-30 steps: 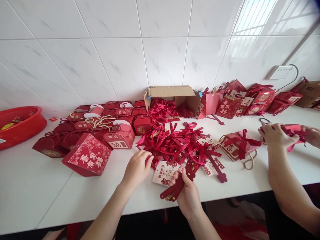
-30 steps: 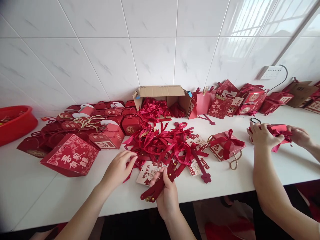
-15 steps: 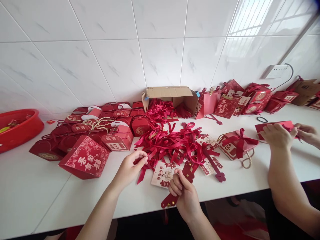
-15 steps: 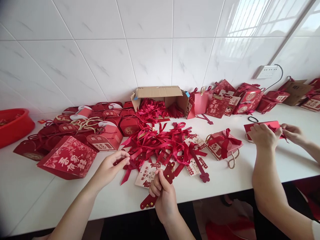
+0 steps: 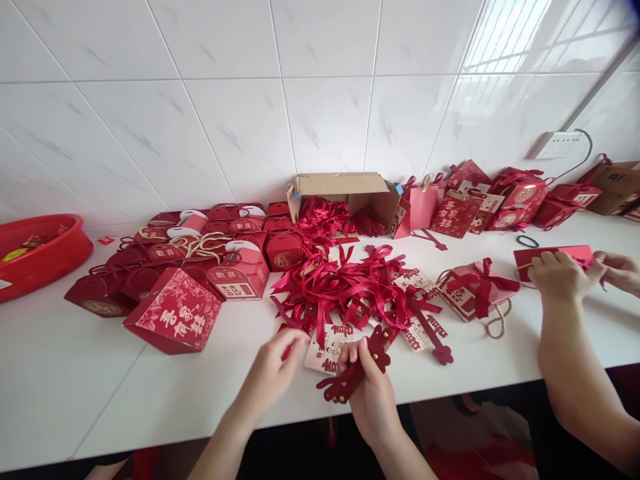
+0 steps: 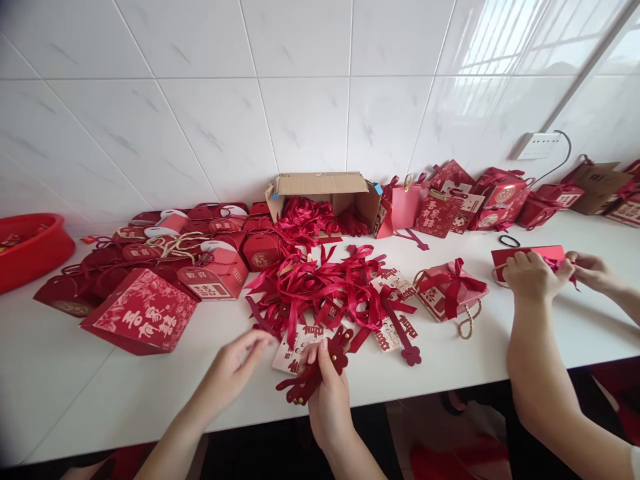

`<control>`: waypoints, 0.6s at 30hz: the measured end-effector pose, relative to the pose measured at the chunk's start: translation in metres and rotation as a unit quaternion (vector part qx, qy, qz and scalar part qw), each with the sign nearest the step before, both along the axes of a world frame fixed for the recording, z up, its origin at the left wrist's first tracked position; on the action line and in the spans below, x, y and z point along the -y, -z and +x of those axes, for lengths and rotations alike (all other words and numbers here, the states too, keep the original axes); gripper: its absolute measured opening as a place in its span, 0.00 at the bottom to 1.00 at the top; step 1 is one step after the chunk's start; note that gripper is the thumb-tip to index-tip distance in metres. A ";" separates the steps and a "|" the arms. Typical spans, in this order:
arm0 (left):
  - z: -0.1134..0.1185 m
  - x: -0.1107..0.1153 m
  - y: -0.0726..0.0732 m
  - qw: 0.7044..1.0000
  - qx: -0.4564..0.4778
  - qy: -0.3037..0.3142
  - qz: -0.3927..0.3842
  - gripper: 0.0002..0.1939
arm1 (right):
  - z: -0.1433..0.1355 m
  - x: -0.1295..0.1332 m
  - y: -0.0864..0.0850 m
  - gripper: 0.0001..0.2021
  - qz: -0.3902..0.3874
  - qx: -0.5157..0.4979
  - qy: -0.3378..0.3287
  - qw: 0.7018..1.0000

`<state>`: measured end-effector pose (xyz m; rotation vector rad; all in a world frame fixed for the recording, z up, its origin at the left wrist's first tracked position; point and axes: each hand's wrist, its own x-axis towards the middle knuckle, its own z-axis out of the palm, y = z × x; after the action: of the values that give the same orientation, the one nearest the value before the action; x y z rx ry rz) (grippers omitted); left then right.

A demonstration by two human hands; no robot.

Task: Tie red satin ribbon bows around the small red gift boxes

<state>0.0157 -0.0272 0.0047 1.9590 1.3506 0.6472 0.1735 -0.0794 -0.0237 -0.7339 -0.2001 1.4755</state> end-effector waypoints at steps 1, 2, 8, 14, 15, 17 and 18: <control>-0.007 -0.013 0.004 0.995 -0.064 -0.020 0.075 0.13 | 0.003 0.001 0.000 0.17 0.010 -0.008 0.001 1.000; -0.013 -0.026 0.008 0.983 -0.128 -0.024 0.132 0.14 | 0.005 0.002 -0.001 0.16 0.016 -0.017 -0.002 1.000; -0.036 -0.065 0.018 0.961 -0.196 -0.005 0.195 0.12 | 0.011 0.008 -0.003 0.12 0.047 -0.030 0.008 0.998; -0.051 -0.052 0.009 0.962 -0.128 -0.117 0.211 0.12 | 0.007 0.005 0.008 0.10 0.072 -0.026 0.000 0.997; -0.047 -0.043 0.007 0.969 -0.087 -0.135 0.187 0.13 | 0.003 0.004 0.010 0.11 0.066 -0.020 -0.003 0.998; -0.033 -0.020 0.002 0.985 0.025 -0.145 0.094 0.14 | -0.004 0.003 0.005 0.14 0.055 -0.007 -0.011 0.998; -0.022 -0.007 -0.001 0.990 0.072 -0.117 0.039 0.14 | -0.003 0.003 -0.003 0.16 0.048 0.004 -0.015 0.999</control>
<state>-0.0065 -0.0201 0.0053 1.7900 1.4957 0.9456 0.1705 -0.0823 -0.0211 -0.6614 -0.2875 1.4802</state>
